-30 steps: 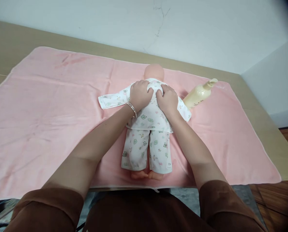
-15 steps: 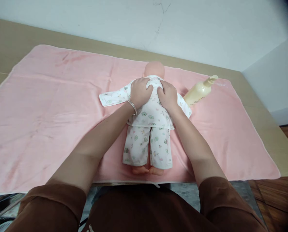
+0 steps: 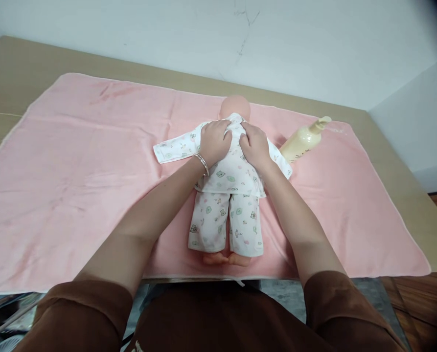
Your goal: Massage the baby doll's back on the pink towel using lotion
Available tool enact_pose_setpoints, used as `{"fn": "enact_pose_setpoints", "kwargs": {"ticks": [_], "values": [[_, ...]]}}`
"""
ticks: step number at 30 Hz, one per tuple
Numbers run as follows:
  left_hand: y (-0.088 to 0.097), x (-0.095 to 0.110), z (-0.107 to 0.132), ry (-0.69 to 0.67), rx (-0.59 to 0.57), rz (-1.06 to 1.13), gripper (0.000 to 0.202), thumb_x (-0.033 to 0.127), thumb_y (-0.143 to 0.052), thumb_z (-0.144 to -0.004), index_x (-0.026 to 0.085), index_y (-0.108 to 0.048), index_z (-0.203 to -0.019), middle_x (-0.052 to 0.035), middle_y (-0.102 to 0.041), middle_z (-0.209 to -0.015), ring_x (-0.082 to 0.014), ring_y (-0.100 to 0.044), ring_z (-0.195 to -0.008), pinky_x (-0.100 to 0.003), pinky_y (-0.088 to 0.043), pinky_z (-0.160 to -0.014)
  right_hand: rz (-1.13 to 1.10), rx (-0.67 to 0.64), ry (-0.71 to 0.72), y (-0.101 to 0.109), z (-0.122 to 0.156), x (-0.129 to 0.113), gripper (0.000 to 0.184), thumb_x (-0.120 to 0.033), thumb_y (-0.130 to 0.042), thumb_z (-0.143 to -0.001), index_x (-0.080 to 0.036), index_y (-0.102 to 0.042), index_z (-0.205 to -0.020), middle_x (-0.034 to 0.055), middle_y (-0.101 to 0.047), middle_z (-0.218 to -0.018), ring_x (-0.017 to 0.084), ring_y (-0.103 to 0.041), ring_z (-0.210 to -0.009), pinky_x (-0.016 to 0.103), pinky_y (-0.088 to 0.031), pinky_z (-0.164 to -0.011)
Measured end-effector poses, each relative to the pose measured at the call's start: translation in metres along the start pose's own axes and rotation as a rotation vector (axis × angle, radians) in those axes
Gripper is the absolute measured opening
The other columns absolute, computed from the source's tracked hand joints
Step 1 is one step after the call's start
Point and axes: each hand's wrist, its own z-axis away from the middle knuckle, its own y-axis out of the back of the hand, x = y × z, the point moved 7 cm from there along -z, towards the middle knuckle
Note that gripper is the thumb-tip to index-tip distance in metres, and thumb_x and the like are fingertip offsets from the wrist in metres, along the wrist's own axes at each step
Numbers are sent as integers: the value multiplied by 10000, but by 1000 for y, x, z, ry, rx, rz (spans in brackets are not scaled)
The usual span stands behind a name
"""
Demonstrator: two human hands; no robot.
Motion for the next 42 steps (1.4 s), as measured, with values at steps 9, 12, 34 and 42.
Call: {"fn": "enact_pose_setpoints", "kwargs": {"ticks": [9,12,34,42], "values": [[8,3,10,101,78,-39,323,302,-421,-908,198,-646,-1116,-107,-680,-1175,-288,-563,-1195,-467,-394,-1089,44,122,-168,10,11,-3,386,-354,-370,-982,-167,-637,-1189,123,-679,-1166,289,-594,-1123,457,-472,-983],[3,0,6,83,47,-19,360,376,-414,-930,209,-627,-1168,-101,-665,-1232,-283,-551,-1222,-466,-380,-1110,50,9,-141,4,5,0,422,-348,-326,-991,-179,-588,-1275,123,-634,-1277,290,-563,-1197,488,-427,-1040],[-2,-4,3,34,11,-19,409,432,-474,-912,215,-603,-1234,-98,-621,-1348,-281,-509,-1310,-488,-330,-1161,59,-37,-116,0,4,2,463,-355,-341,-992,-175,-533,-1373,107,-531,-1437,282,-439,-1379,540,-321,-1145],[12,5,18,69,141,-74,324,369,-415,-928,214,-677,-1041,-108,-708,-1115,-285,-593,-1144,-470,-421,-1069,125,86,-264,18,18,-15,387,-324,-389,-957,-217,-678,-1190,98,-712,-1149,306,-663,-1059,453,-514,-910]]}}
